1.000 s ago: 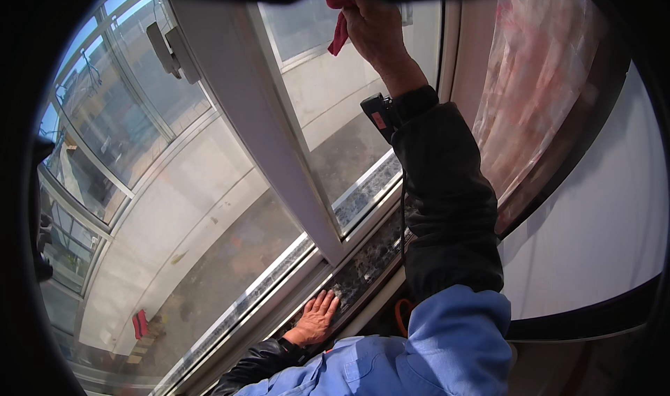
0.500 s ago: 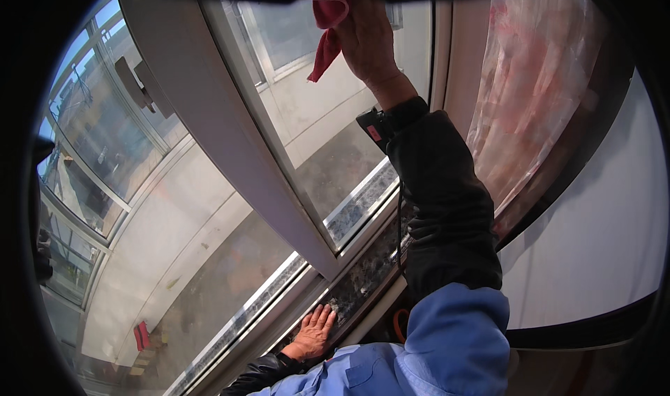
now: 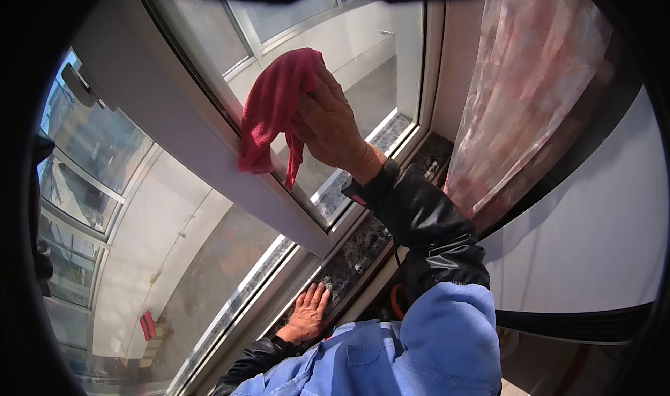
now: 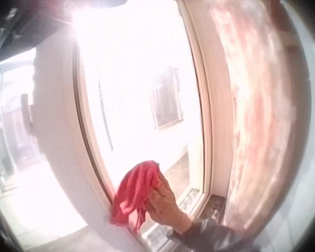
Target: The person wipes a white door with a pink cloth, then moves to clean a wall-mounted air conditioner and the adjacent window frame and glass. The person uses the cloth to wipe the surfaces in a systematic manner.
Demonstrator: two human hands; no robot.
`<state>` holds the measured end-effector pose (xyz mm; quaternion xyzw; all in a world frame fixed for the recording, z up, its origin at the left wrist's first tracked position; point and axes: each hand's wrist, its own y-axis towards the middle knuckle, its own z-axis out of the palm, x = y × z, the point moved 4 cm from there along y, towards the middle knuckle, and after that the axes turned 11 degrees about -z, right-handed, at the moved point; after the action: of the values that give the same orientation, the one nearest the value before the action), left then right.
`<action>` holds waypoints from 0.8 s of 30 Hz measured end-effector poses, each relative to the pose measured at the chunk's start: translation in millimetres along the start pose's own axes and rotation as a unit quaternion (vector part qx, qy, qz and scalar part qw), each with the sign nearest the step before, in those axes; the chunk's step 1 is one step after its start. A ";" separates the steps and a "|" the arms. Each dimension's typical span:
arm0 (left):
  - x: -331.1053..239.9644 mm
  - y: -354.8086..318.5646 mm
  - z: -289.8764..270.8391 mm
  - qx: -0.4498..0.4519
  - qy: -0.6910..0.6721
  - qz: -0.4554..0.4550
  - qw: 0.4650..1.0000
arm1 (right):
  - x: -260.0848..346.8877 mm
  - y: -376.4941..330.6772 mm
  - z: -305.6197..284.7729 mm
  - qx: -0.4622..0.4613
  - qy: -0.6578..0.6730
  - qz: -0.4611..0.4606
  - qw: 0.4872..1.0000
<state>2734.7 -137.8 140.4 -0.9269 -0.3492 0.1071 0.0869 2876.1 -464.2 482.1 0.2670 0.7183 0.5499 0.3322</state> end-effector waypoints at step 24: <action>-2.7 2.2 -10.3 0.026 -0.003 -0.008 1.000 | -139.0 -102.1 -49.6 -0.173 -0.040 0.305 0.936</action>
<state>2736.8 -142.1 150.2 -0.9210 -0.3540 0.1184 0.1112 2924.5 -624.5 417.5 0.4333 0.4826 0.7294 0.2177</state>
